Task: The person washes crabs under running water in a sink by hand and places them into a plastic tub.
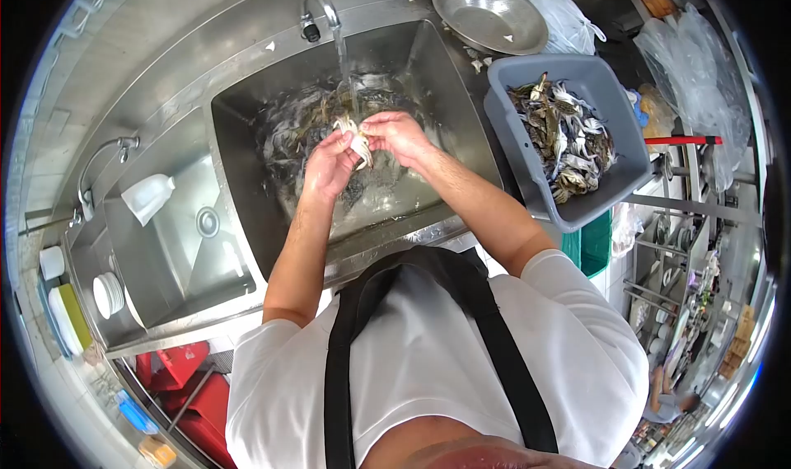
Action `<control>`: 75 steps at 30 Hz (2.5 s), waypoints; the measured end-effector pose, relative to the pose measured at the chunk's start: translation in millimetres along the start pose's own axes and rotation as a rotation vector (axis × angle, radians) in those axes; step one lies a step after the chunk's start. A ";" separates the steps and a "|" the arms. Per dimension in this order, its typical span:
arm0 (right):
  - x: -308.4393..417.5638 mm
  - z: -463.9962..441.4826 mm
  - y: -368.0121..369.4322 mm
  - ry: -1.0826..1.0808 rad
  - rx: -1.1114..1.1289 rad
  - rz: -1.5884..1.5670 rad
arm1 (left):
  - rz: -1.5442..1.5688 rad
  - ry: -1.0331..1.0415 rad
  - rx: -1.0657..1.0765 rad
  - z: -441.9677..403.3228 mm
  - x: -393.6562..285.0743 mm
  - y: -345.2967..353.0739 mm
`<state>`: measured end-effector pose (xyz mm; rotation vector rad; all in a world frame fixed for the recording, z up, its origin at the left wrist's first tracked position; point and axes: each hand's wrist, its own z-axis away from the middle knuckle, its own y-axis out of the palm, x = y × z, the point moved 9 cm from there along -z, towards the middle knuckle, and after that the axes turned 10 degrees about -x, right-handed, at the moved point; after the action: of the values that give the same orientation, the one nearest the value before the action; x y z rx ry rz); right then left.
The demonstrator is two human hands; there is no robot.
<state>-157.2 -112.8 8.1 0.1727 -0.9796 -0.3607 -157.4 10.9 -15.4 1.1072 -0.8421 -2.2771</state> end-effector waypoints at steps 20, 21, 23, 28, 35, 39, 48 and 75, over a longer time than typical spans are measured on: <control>72.8 -73.8 -186.0 -0.364 -0.916 -0.517 | -0.174 0.016 -0.359 -58.1 -25.2 -67.5; 67.5 -71.7 -177.4 -0.362 -0.915 -0.408 | -0.214 0.015 -0.355 -63.3 -23.7 -59.7; 48.8 -83.0 -142.9 -0.370 -0.718 -0.160 | -0.320 0.036 -0.311 -62.5 -32.5 -21.4; 40.2 -85.0 -14.2 -0.176 -0.118 -0.053 | -0.295 0.065 -0.109 -109.4 -47.5 31.4; 51.3 -95.1 7.2 -0.164 -0.119 0.143 | -0.343 0.145 -0.090 -109.4 -69.3 25.7; 49.4 -96.6 14.5 -0.082 -0.095 -0.057 | -0.206 0.189 -0.148 -104.2 -77.3 11.8; 56.3 -91.1 29.6 -0.164 -0.105 -0.006 | -0.348 0.203 -0.138 -99.8 -90.7 23.9; 200.6 218.8 -172.4 -1.168 -1.176 1.203 | -0.137 0.290 -0.489 -218.3 -110.0 16.8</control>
<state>-276.8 -343.5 232.3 -1.8126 -1.6087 0.1929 84.6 -0.6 -52.1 1.2393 -0.0871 -2.1837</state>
